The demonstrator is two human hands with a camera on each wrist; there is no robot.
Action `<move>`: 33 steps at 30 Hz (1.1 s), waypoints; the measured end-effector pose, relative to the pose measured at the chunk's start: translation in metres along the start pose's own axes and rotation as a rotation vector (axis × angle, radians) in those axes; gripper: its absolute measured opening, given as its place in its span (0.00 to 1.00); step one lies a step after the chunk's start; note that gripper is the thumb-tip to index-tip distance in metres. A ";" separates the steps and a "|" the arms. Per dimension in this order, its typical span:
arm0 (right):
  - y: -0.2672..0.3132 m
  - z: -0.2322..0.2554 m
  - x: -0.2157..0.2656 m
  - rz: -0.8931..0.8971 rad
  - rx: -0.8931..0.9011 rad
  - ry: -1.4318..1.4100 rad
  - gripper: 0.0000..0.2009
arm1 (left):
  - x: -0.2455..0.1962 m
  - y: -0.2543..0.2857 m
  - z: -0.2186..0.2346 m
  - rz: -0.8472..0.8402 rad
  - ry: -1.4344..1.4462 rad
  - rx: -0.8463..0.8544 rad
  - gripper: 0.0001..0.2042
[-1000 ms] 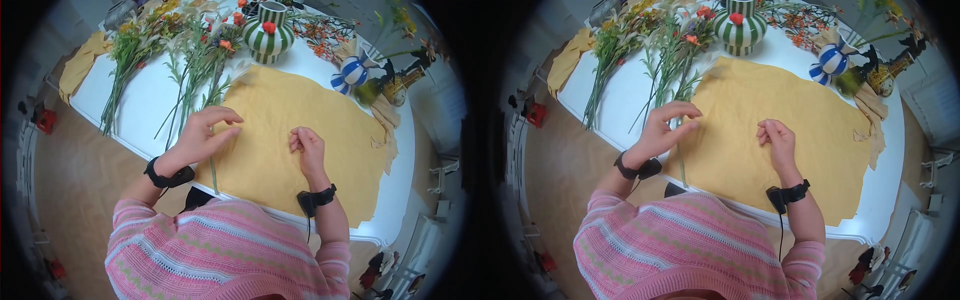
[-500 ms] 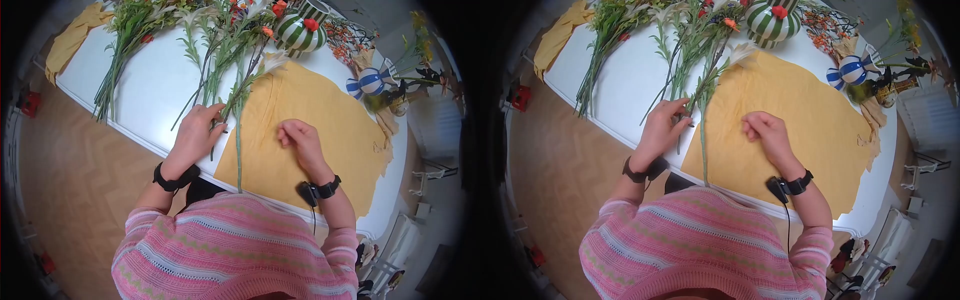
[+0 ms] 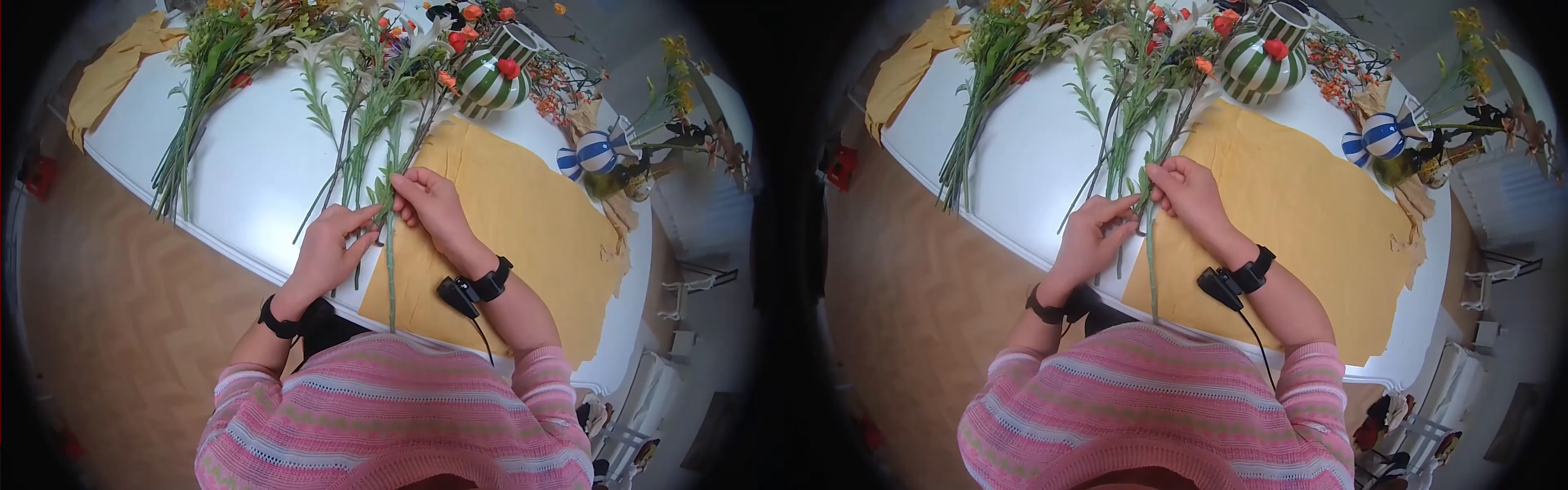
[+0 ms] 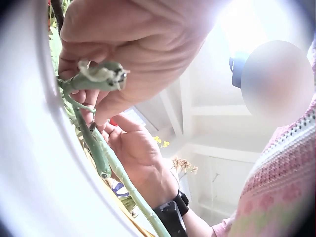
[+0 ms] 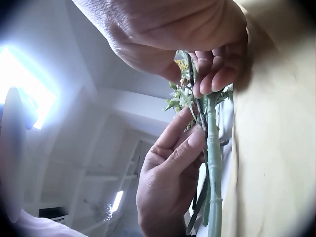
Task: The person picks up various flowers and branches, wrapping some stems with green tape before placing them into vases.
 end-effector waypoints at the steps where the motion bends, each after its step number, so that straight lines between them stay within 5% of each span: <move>1: -0.002 0.001 0.001 0.002 -0.014 0.017 0.09 | -0.001 0.000 0.000 -0.004 0.000 0.003 0.21; 14: 0.010 0.017 0.012 0.148 -0.155 0.148 0.09 | -0.003 -0.001 -0.004 0.046 0.083 -0.014 0.23; 20: 0.037 0.032 0.030 0.404 -0.221 0.222 0.08 | -0.006 -0.001 -0.006 0.078 0.054 0.008 0.22; 33: 0.092 0.070 0.063 0.526 -0.181 -0.022 0.13 | -0.004 -0.005 -0.015 0.186 0.077 -0.017 0.19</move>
Point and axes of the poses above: each hand's wrist, its own y-axis away from the middle knuckle, its own z-axis out of the back of the hand, x = y × z, the point moved 6 cm from there along -y, towards the middle knuckle, and after that the axes turned 12 degrees about x, right-handed, at the moved point
